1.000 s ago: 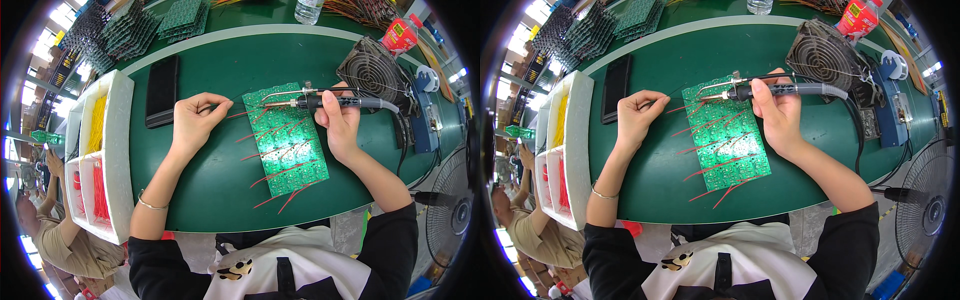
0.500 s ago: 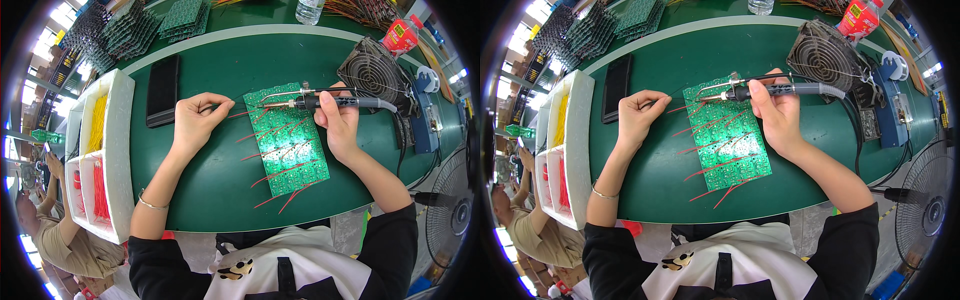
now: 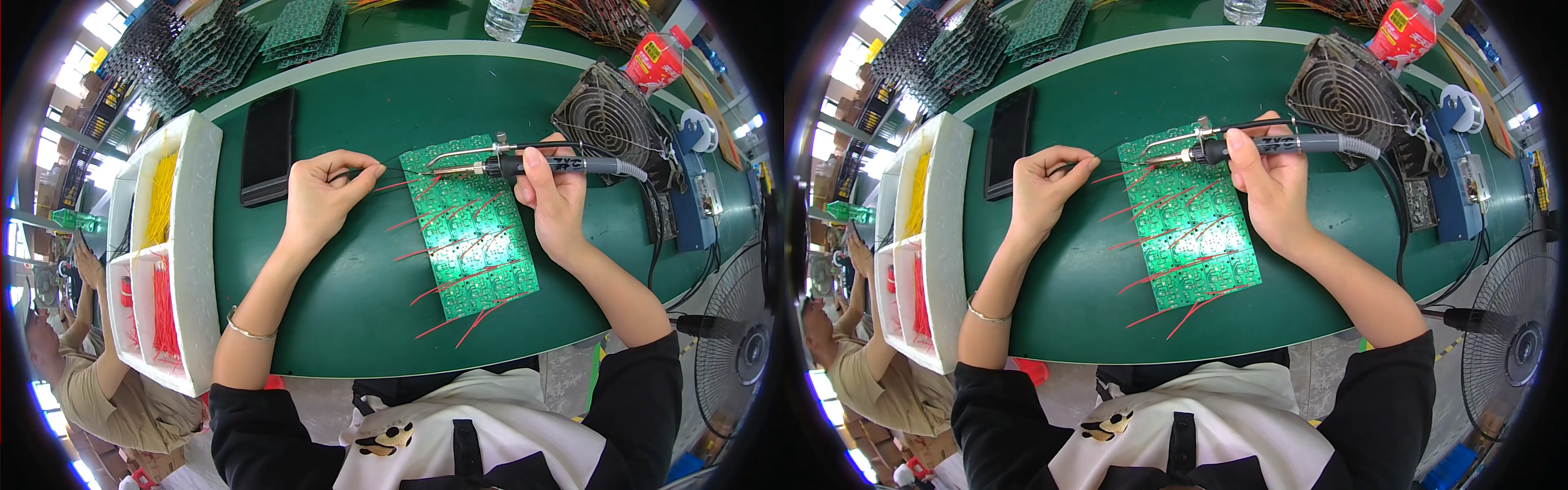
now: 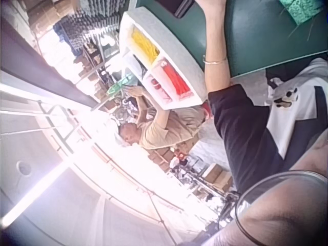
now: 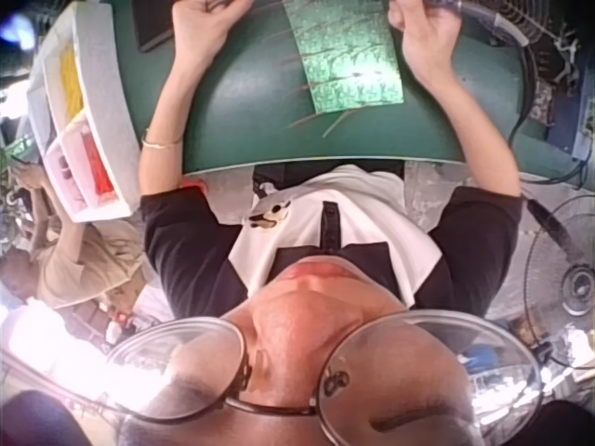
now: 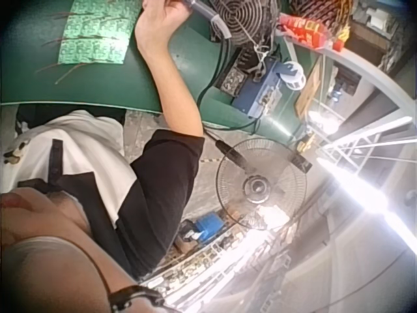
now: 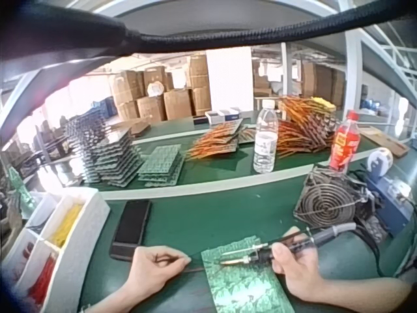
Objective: The person takes wires from a container and solders them onto a circuit board using a soldering iron.
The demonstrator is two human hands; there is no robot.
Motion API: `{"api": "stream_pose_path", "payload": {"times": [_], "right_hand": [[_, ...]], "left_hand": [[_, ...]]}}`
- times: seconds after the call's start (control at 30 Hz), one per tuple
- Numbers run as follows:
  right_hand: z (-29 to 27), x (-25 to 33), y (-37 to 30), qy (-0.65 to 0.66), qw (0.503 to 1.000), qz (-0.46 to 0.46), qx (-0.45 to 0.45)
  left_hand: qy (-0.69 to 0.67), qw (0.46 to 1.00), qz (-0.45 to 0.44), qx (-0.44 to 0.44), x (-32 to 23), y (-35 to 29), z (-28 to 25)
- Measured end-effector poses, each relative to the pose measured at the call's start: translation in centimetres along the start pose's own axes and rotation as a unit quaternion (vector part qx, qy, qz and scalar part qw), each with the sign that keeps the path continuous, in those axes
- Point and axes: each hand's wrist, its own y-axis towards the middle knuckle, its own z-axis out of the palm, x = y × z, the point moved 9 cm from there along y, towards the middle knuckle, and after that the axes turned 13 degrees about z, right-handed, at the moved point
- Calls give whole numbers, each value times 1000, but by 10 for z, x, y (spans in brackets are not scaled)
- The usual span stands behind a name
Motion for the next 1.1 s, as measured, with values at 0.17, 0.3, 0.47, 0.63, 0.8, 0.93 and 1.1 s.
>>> {"api": "stream_pose_path", "payload": {"times": [0.17,0.3,0.47,0.63,0.8,0.93,1.1], "right_hand": [[-1,0,0,16,1000,0,-1],[-8,-4,2,51,998,18,-16],[-2,-5,2,37,999,37,-1],[-2,-5,2,13,999,33,0],[-1,-3,2,17,999,31,0],[0,-4,3,27,999,31,2],[0,-4,3,19,999,30,17]], "left_hand": [[2,1000,5,4,0,0,0],[5,1000,-2,5,0,0,0],[2,1000,-4,5,1,0,0],[2,1000,-3,6,1,0,0],[3,1000,-1,11,1,1,1],[-1,1000,-6,9,3,0,1],[-4,1000,-7,9,1,0,1]]}}
